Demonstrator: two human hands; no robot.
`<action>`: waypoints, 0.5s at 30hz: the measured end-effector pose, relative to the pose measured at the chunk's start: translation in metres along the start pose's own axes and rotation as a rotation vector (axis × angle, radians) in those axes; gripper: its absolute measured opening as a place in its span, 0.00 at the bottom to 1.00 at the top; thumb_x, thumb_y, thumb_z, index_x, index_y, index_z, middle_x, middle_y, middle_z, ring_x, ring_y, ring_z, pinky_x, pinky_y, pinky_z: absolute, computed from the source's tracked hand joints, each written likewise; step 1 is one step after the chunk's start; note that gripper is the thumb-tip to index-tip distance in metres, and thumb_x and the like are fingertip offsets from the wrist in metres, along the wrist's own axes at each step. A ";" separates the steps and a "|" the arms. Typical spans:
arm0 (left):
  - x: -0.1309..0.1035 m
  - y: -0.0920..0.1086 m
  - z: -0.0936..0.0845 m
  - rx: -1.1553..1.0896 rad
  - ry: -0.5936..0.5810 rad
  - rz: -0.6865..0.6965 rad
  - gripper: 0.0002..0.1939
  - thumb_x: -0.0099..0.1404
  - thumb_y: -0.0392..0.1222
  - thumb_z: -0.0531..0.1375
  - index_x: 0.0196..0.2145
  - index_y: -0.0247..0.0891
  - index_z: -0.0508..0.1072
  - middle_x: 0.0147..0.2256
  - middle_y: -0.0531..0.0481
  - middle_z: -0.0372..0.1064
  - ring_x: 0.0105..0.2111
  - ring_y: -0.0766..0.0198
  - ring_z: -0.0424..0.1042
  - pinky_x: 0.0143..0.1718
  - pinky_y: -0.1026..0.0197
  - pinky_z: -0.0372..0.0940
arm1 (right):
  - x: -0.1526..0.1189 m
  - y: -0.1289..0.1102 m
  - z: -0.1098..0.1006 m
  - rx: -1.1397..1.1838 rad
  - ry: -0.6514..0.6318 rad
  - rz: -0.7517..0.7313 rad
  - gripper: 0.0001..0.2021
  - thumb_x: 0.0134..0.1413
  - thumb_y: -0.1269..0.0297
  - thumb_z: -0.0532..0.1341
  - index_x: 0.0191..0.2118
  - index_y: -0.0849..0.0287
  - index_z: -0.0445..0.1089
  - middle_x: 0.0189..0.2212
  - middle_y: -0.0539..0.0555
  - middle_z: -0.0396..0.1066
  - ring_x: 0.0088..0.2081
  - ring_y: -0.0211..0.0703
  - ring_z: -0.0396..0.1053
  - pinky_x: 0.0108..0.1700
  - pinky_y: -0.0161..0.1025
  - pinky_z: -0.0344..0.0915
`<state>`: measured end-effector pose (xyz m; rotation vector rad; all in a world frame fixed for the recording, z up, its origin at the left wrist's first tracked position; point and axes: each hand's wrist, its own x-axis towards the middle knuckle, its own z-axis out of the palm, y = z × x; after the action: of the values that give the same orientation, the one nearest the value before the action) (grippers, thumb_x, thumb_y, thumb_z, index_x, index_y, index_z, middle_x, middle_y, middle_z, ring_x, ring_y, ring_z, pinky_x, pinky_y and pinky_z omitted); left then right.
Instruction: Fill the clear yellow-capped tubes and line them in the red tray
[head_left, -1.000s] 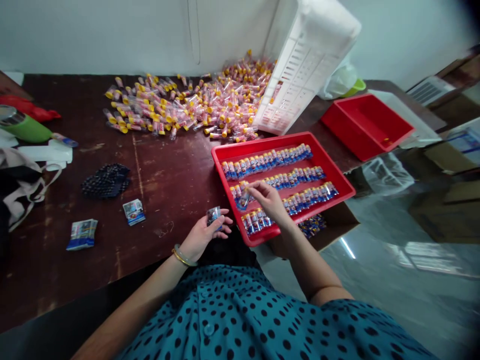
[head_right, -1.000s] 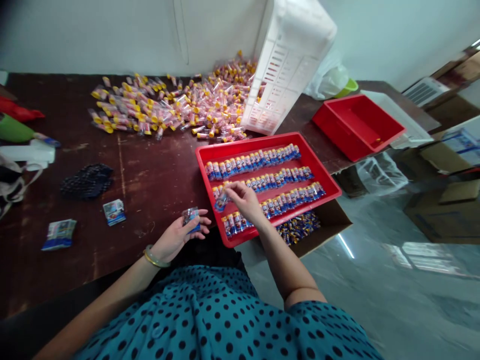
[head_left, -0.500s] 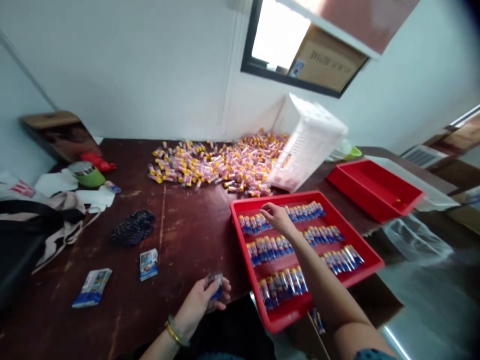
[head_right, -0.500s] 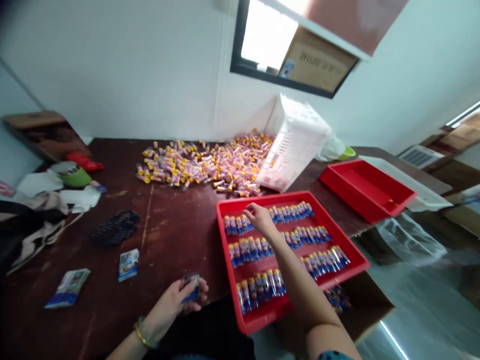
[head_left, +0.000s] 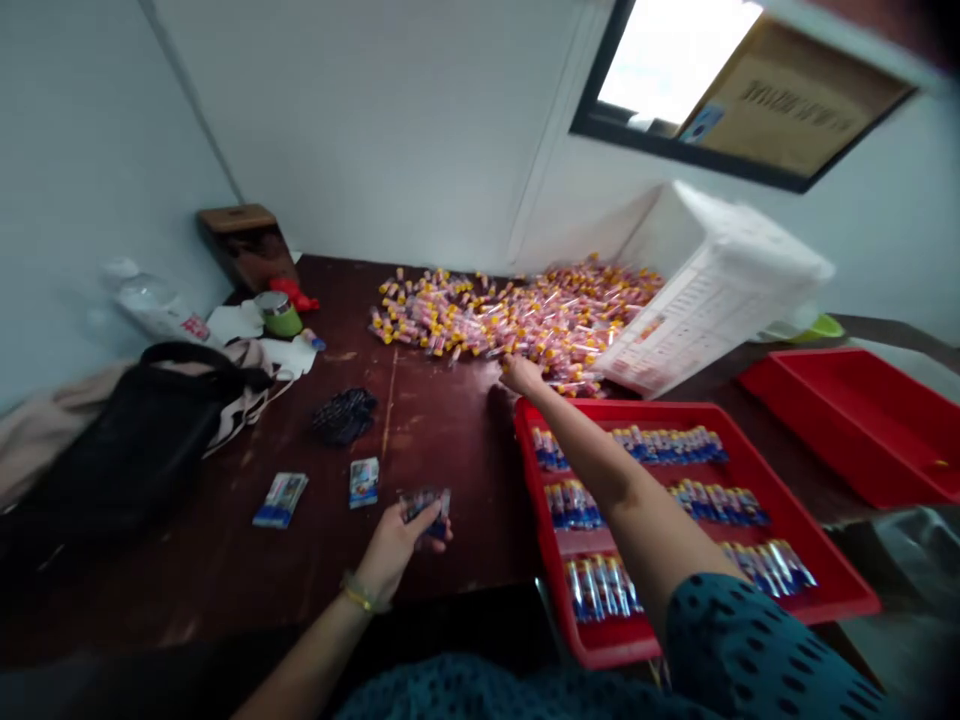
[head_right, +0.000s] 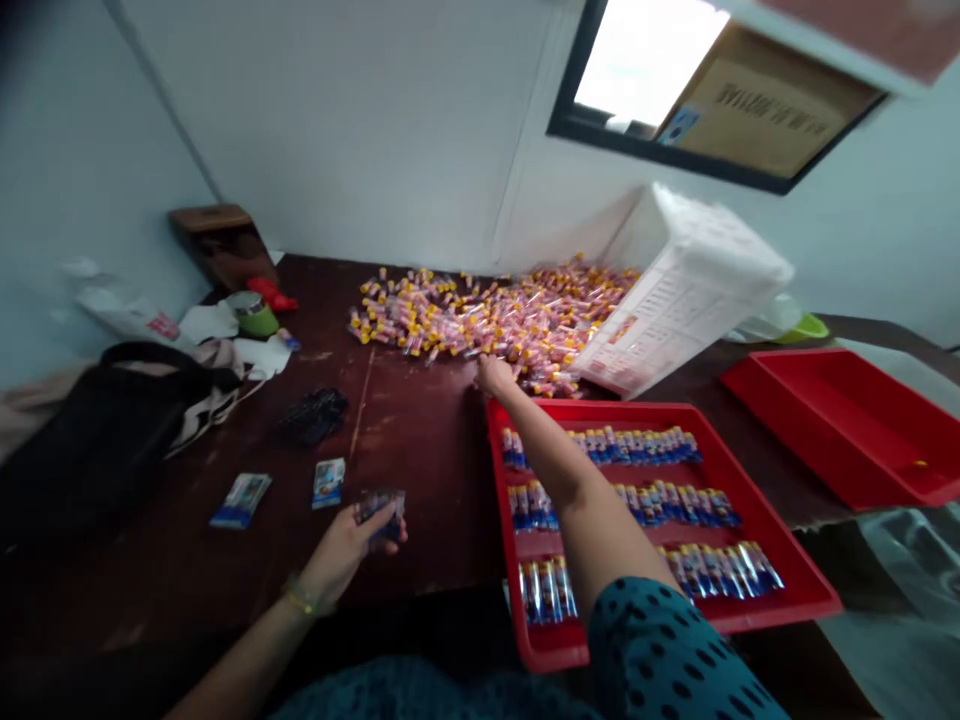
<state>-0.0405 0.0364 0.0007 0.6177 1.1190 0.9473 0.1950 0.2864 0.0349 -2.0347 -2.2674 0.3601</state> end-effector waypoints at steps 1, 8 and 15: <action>0.000 0.001 -0.002 -0.003 0.036 0.027 0.20 0.46 0.52 0.73 0.30 0.32 0.78 0.25 0.48 0.74 0.25 0.62 0.73 0.22 0.64 0.68 | -0.010 -0.006 0.000 0.010 0.000 -0.038 0.12 0.60 0.71 0.58 0.49 0.67 0.70 0.48 0.65 0.70 0.48 0.49 0.69 0.50 0.44 0.65; 0.004 -0.003 0.009 -0.011 0.085 0.174 0.17 0.48 0.48 0.72 0.32 0.33 0.79 0.28 0.49 0.75 0.26 0.63 0.72 0.22 0.62 0.70 | -0.154 -0.053 0.006 0.422 -0.046 -0.693 0.06 0.60 0.68 0.58 0.38 0.61 0.72 0.45 0.57 0.66 0.42 0.40 0.69 0.48 0.37 0.65; -0.013 -0.005 0.021 0.056 -0.054 0.093 0.20 0.49 0.48 0.72 0.35 0.31 0.80 0.32 0.45 0.77 0.28 0.62 0.72 0.23 0.61 0.70 | -0.217 -0.052 0.015 0.554 -0.050 -0.624 0.05 0.62 0.66 0.59 0.37 0.60 0.71 0.43 0.56 0.65 0.39 0.40 0.68 0.45 0.37 0.66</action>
<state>-0.0209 0.0235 0.0097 0.7421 1.0786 0.9761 0.1670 0.0651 0.0543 -1.0159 -2.3261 0.8555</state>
